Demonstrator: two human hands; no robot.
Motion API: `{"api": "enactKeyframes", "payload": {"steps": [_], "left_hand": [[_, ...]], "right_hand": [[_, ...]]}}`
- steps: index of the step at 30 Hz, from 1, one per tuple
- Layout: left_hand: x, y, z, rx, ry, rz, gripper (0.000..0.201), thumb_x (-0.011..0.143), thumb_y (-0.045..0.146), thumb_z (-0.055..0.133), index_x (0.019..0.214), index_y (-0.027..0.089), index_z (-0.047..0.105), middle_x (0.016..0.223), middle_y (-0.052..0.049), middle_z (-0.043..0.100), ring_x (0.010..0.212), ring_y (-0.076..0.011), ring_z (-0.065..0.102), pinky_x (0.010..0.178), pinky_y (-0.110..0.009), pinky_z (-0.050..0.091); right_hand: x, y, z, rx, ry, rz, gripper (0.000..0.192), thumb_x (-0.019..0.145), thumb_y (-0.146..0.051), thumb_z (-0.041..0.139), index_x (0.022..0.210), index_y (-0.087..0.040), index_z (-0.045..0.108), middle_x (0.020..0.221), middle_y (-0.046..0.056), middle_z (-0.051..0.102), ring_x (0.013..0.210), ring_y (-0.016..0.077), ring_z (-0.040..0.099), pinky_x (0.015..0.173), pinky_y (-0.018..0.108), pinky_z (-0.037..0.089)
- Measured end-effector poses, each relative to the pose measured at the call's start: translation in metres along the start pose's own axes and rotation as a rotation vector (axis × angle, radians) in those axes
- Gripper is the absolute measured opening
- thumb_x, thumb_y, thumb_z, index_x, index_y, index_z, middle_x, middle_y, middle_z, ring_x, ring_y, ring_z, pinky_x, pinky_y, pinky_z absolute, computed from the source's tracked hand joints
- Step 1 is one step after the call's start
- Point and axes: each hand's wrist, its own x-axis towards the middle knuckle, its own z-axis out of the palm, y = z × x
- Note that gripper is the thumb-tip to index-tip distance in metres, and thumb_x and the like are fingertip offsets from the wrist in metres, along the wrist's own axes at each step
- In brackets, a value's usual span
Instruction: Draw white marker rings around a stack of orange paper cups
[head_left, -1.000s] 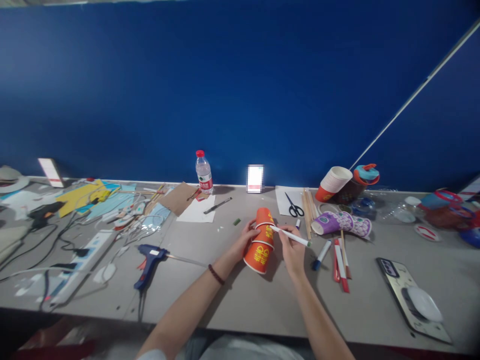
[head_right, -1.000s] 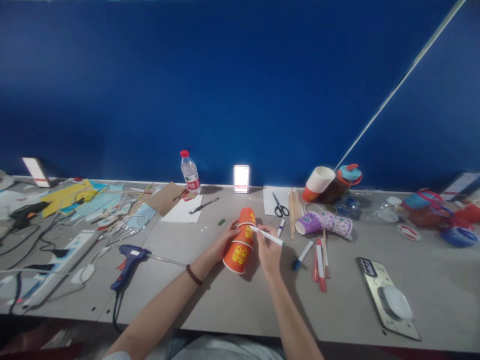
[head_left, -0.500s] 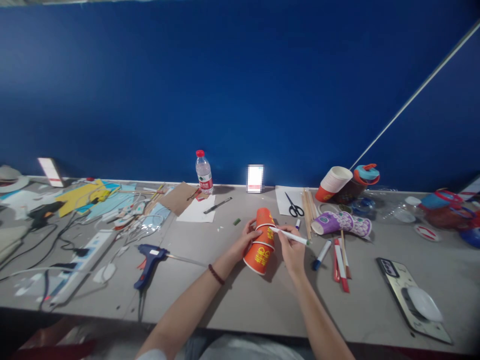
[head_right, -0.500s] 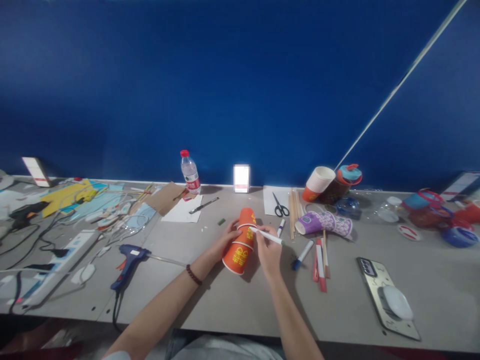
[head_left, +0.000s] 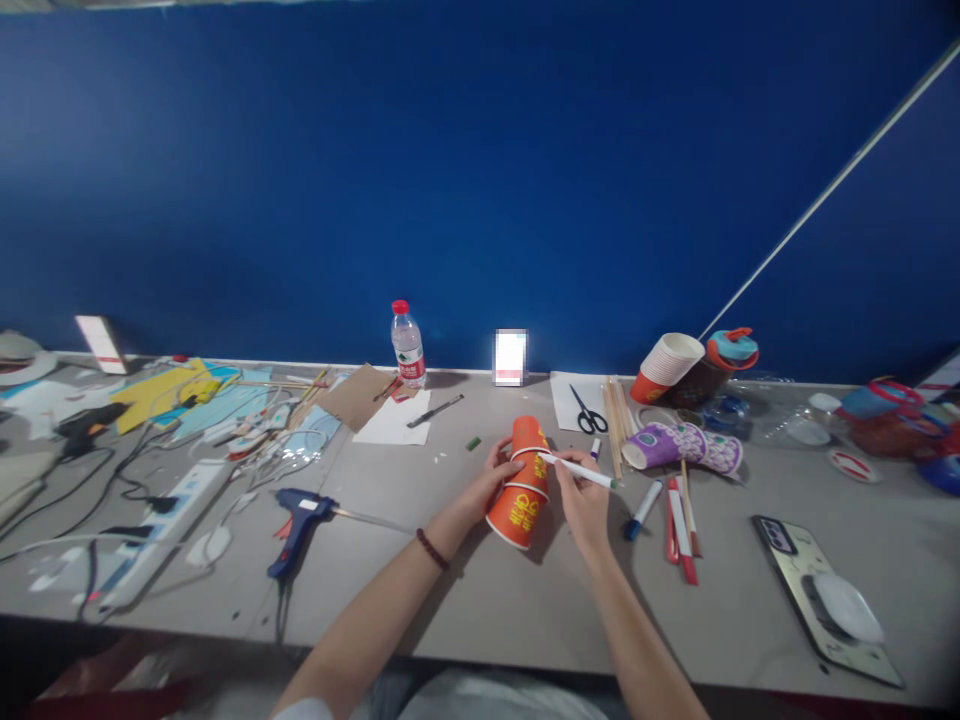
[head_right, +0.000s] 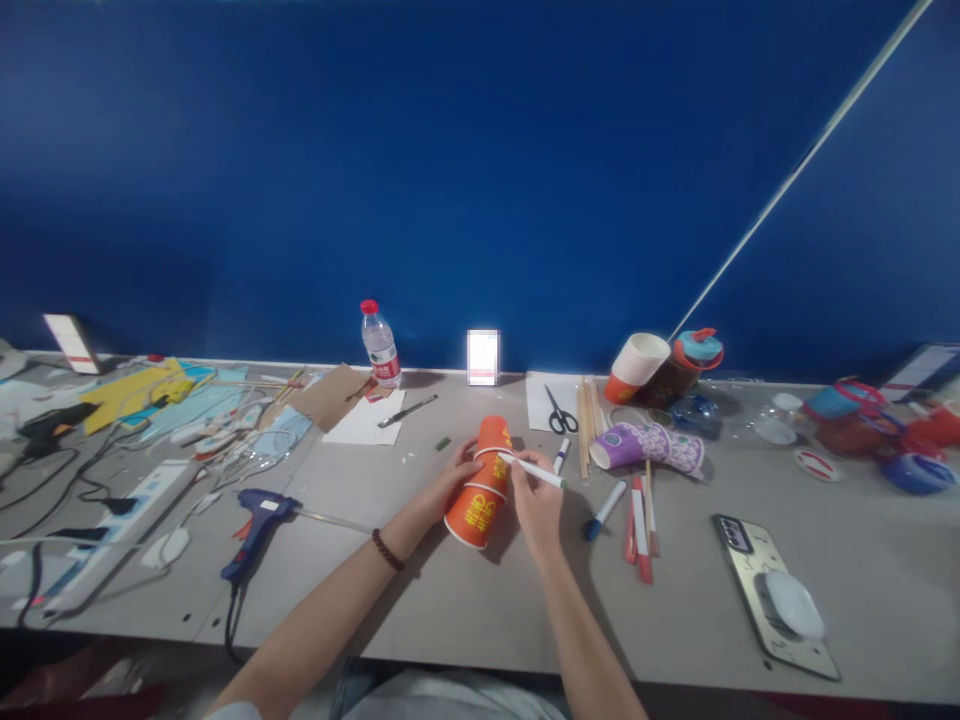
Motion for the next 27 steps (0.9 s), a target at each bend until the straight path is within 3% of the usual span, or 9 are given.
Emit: {"api": "enactKeyframes", "payload": {"steps": [27], "left_hand": [[0.0051, -0.0078, -0.0052, 0.036, -0.015, 0.056, 0.069, 0.063, 0.030, 0.083, 0.124, 0.020, 0.052, 0.110, -0.011, 0.064, 0.091, -0.0244, 0.066, 0.085, -0.041, 0.052]], "right_hand": [[0.0010, 0.0006, -0.0004, -0.026, 0.010, -0.019, 0.021, 0.078, -0.041, 0.062, 0.081, -0.020, 0.061, 0.078, 0.004, 0.070, 0.073, 0.0201, 0.065, 0.068, 0.032, 0.052]]}}
